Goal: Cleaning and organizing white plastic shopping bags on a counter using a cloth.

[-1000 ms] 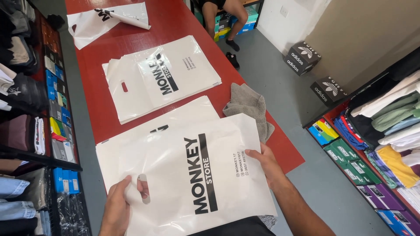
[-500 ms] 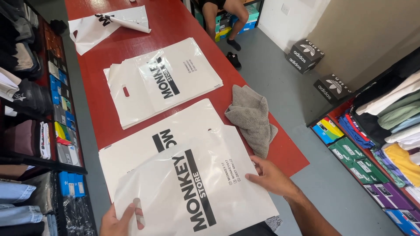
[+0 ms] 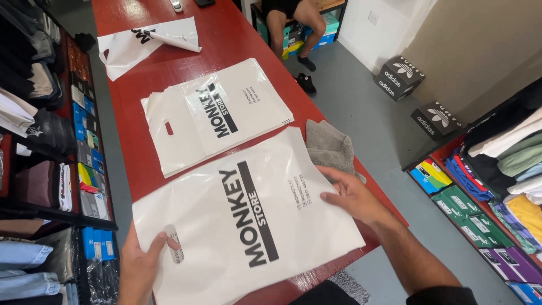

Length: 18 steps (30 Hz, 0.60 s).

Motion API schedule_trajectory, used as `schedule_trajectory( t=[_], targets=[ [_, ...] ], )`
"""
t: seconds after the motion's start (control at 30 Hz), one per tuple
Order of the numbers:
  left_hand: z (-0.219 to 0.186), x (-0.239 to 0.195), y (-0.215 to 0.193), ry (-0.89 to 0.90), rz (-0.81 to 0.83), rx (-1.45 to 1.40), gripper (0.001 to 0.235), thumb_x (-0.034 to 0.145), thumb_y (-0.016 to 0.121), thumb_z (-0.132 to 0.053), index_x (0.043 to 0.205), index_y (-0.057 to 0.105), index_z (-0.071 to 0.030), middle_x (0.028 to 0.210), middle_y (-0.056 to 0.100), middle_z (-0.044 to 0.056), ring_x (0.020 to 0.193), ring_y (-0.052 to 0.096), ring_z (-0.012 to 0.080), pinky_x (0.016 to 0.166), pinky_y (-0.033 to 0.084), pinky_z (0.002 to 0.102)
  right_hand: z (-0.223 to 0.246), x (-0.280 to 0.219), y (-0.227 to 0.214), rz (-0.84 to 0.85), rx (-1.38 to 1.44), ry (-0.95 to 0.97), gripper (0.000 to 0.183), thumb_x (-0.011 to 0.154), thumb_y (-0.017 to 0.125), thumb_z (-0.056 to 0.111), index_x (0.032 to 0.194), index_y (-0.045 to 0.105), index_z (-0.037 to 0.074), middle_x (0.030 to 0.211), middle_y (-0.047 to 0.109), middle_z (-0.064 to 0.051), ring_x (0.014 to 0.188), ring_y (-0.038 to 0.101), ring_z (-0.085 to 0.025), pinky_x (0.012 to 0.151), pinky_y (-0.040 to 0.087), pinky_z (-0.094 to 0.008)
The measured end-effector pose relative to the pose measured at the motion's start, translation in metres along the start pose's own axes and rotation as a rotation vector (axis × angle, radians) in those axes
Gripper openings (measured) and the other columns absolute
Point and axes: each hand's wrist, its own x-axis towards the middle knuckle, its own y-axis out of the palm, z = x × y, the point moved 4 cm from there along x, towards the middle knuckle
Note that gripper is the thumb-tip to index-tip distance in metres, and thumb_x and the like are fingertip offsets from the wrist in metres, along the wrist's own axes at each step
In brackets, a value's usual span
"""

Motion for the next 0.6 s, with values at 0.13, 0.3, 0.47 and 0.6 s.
schedule_trajectory(
  t=[0.13, 0.3, 0.47, 0.6],
  targets=[
    [-0.044, 0.043, 0.006, 0.265, 0.034, -0.263, 0.039, 0.090, 0.058, -0.002, 0.129, 0.057, -0.005, 0.114, 0.068, 0.012, 0.116, 0.063, 0.0247, 0.099, 0.049, 0.041, 0.045, 0.060, -0.013, -0.072, -0.029, -0.078, 0.066, 0.087, 0.067, 0.002, 0.150, 0.051, 0.006, 0.133, 0.069, -0.012, 0.104, 0.075, -0.028, 0.083, 0.066, -0.043],
    [-0.100, 0.097, 0.023, 0.576, -0.015, -0.264, 0.072, 0.088, 0.057, 0.004, 0.153, 0.030, 0.016, 0.134, 0.051, 0.041, 0.133, 0.048, 0.0481, 0.114, 0.034, 0.062, 0.057, 0.179, -0.054, -0.101, -0.052, -0.179, 0.055, 0.085, 0.071, 0.002, 0.140, 0.062, 0.006, 0.093, 0.075, -0.018, 0.076, 0.076, -0.024, 0.065, 0.064, -0.038],
    [-0.131, 0.190, 0.046, 0.719, -0.020, -0.218, 0.081, 0.086, 0.060, 0.007, 0.161, 0.029, -0.001, 0.160, 0.039, 0.028, 0.150, 0.035, 0.0419, 0.125, 0.029, 0.052, 0.074, 0.263, -0.067, -0.200, -0.177, -0.107, 0.050, 0.089, 0.076, 0.012, 0.138, 0.064, 0.017, 0.094, 0.076, -0.012, 0.081, 0.077, -0.022, 0.070, 0.066, -0.036],
    [-0.116, 0.268, 0.055, 0.580, -0.086, -0.115, 0.082, 0.088, 0.063, 0.002, 0.162, 0.029, -0.006, 0.161, 0.040, 0.022, 0.150, 0.038, 0.0390, 0.125, 0.033, 0.049, 0.040, 0.321, -0.082, -0.231, -0.201, -0.101, 0.046, 0.091, 0.078, 0.015, 0.136, 0.067, 0.016, 0.098, 0.077, -0.014, 0.082, 0.077, -0.022, 0.072, 0.065, -0.034]
  ],
)
